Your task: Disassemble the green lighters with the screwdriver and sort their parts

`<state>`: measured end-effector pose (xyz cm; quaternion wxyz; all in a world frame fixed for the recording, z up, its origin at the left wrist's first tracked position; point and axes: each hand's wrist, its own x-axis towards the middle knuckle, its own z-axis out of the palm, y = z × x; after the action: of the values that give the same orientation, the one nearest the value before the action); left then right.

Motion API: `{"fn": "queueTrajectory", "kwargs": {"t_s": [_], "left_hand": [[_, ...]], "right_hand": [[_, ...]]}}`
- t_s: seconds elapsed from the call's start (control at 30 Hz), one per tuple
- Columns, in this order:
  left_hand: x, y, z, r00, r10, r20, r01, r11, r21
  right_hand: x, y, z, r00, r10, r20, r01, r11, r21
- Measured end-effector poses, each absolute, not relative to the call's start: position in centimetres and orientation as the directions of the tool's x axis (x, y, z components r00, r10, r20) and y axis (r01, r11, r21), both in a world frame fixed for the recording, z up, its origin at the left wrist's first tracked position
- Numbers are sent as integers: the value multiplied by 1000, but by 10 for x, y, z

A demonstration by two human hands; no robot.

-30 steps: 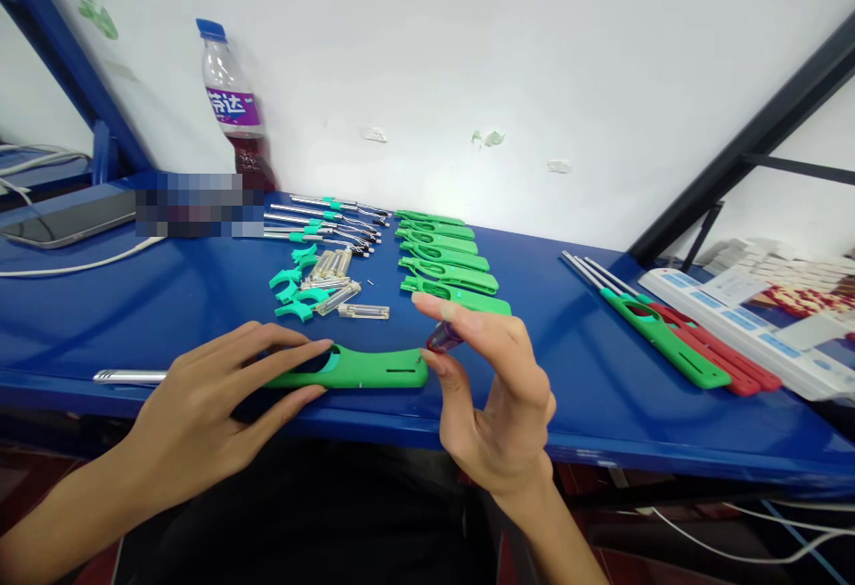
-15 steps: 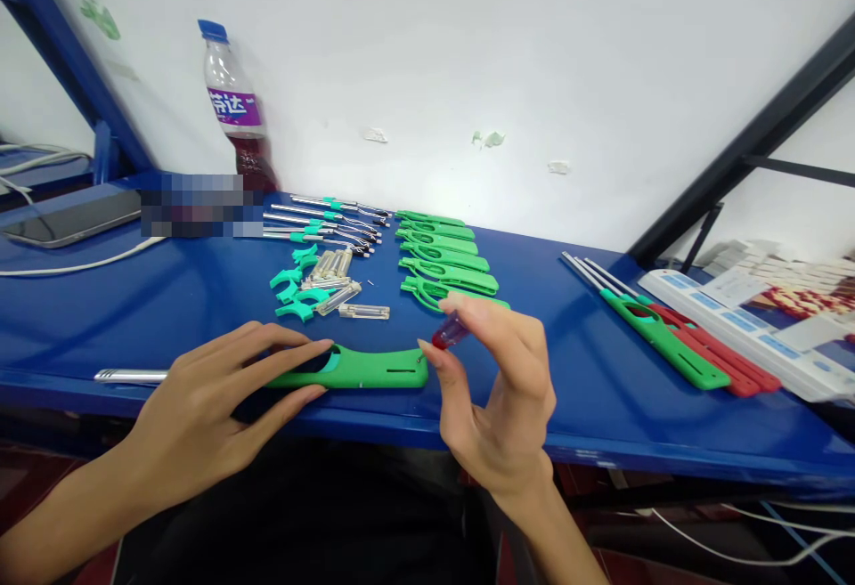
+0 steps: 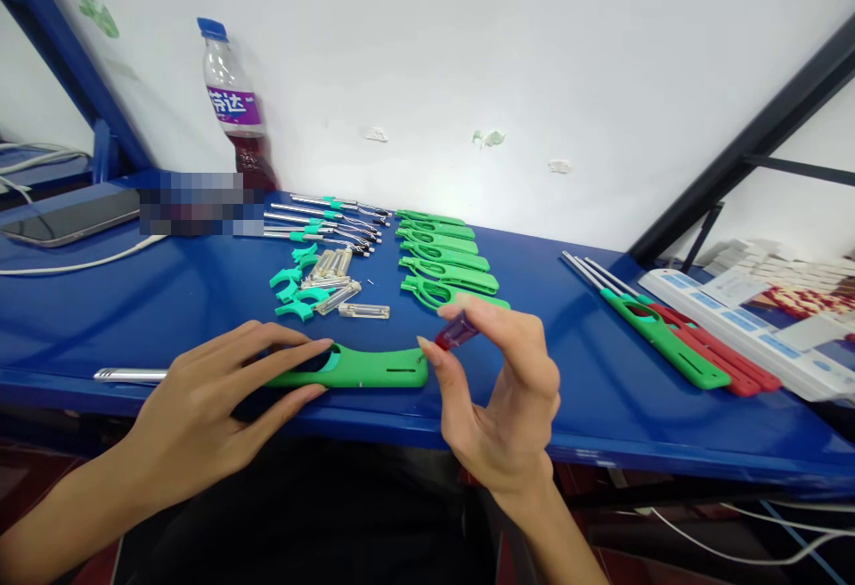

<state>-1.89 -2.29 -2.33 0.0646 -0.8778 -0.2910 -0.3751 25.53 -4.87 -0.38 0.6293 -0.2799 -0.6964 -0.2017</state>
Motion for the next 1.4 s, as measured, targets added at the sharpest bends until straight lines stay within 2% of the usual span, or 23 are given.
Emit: {"fn": "queueTrajectory", "kwargs": {"t_s": [0.23, 0.43, 0.57, 0.93, 1.17, 1.4], "left_hand": [[-18, -22, -24, 553, 459, 695, 558, -824, 100], [-18, -22, -23, 560, 460, 689, 559, -824, 96], [-18, -22, -23, 560, 459, 689, 561, -823, 93], [-18, -22, -23, 554, 457, 696, 563, -822, 92], [-16, -21, -23, 553, 445, 704, 562, -823, 78], [-18, -22, -24, 549, 456, 701, 565, -820, 91]], "right_hand": [[251, -50, -10, -64, 213, 975, 668, 735, -117], [254, -50, -3, -74, 191, 979, 627, 772, -104], [256, -49, -5, -77, 149, 986, 666, 743, -61], [251, -50, -7, -70, 232, 970, 627, 767, -138], [254, -49, -1, -53, 132, 990, 619, 782, -71], [252, -51, -6, -61, 206, 977, 645, 755, -119]]}}
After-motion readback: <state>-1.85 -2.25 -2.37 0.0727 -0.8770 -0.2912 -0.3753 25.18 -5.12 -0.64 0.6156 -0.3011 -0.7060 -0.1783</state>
